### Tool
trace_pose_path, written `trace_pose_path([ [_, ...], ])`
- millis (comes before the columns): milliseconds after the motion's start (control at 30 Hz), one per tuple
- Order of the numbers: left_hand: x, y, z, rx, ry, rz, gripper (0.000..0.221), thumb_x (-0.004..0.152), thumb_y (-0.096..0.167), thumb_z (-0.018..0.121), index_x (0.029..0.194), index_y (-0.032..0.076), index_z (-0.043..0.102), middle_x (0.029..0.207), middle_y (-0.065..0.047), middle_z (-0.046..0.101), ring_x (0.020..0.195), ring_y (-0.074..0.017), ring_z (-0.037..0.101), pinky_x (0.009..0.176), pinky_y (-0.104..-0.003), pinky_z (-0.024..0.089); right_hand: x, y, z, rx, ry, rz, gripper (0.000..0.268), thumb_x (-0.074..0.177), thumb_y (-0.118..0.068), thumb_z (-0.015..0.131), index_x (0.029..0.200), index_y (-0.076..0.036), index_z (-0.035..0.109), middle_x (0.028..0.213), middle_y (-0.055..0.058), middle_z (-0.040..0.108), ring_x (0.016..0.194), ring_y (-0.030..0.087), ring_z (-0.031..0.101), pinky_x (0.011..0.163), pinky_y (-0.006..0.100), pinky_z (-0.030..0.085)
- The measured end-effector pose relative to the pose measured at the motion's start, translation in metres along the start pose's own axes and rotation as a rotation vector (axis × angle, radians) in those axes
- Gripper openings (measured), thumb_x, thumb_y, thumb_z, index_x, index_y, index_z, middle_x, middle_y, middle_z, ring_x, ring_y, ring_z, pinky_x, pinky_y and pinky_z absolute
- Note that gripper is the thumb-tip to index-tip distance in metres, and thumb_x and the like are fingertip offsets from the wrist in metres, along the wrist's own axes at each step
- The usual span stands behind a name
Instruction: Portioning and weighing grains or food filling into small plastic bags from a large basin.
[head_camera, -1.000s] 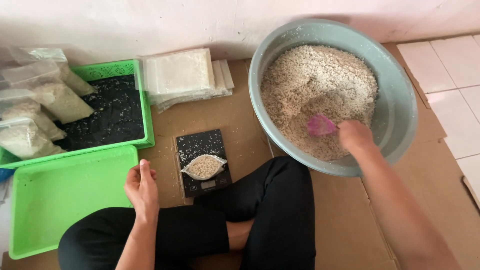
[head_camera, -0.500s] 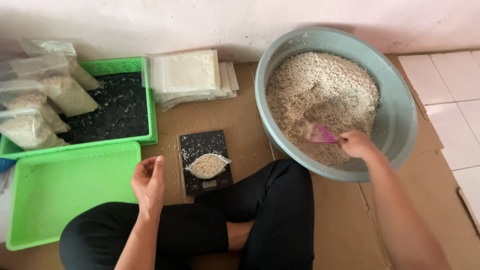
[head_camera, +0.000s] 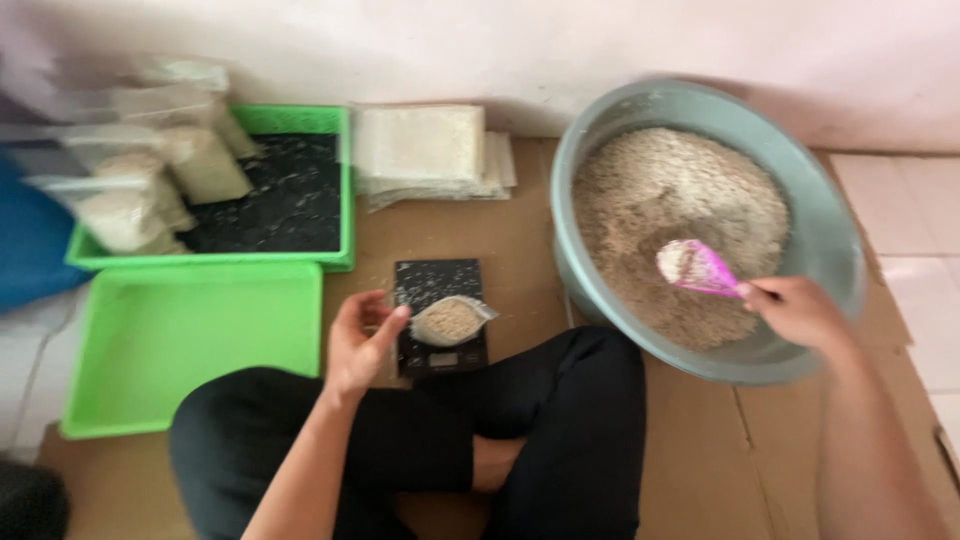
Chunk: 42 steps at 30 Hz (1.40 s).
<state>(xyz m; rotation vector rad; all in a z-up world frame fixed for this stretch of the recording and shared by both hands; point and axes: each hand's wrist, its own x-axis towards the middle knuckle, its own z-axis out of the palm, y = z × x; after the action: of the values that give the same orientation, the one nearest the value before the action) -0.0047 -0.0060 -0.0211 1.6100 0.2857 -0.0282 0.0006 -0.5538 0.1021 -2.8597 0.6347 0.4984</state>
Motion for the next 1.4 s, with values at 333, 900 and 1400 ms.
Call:
trace_pose_path([
  [333,-0.010,0.021,-0.001,0.049,-0.133,-0.062,0.063,0.072,0.045,0.075,0.120,0.009,0.059,0.095,-0.003,0.061,0.078,-0.0116,0.058,0.072,-0.026,0.052,-0.081,-0.110,-0.034,0.173,-0.012,-0.159,0.035,0.100,-0.033,0.057,0.118,-0.011,0.077,0.054,0.013,0.058,0.045,0.021,0.041,0.048,0.033,0.026],
  [900,-0.007,0.006,0.004,0.020,-0.046,-0.040,0.062,0.068,0.037,0.090,0.114,0.004,0.066,0.090,-0.009,0.065,0.078,-0.0156,0.065,0.065,-0.024,0.053,-0.091,-0.212,0.088,0.432,0.258,-0.872,0.016,0.091,-0.024,0.068,0.102,-0.019,0.079,0.070,0.006,0.068,0.059,0.020,0.064,0.055,0.029,0.052],
  [1400,-0.005,-0.001,0.005,0.036,-0.063,-0.054,0.063,0.068,0.041,0.089,0.114,0.004,0.065,0.091,-0.008,0.064,0.077,-0.0158,0.065,0.065,-0.026,0.054,-0.104,-0.214,0.105,-0.198,0.960,-1.207,0.014,0.094,-0.020,0.064,0.106,-0.018,0.071,0.081,0.000,0.055,0.071,0.018,0.060,0.062,0.030,0.050],
])
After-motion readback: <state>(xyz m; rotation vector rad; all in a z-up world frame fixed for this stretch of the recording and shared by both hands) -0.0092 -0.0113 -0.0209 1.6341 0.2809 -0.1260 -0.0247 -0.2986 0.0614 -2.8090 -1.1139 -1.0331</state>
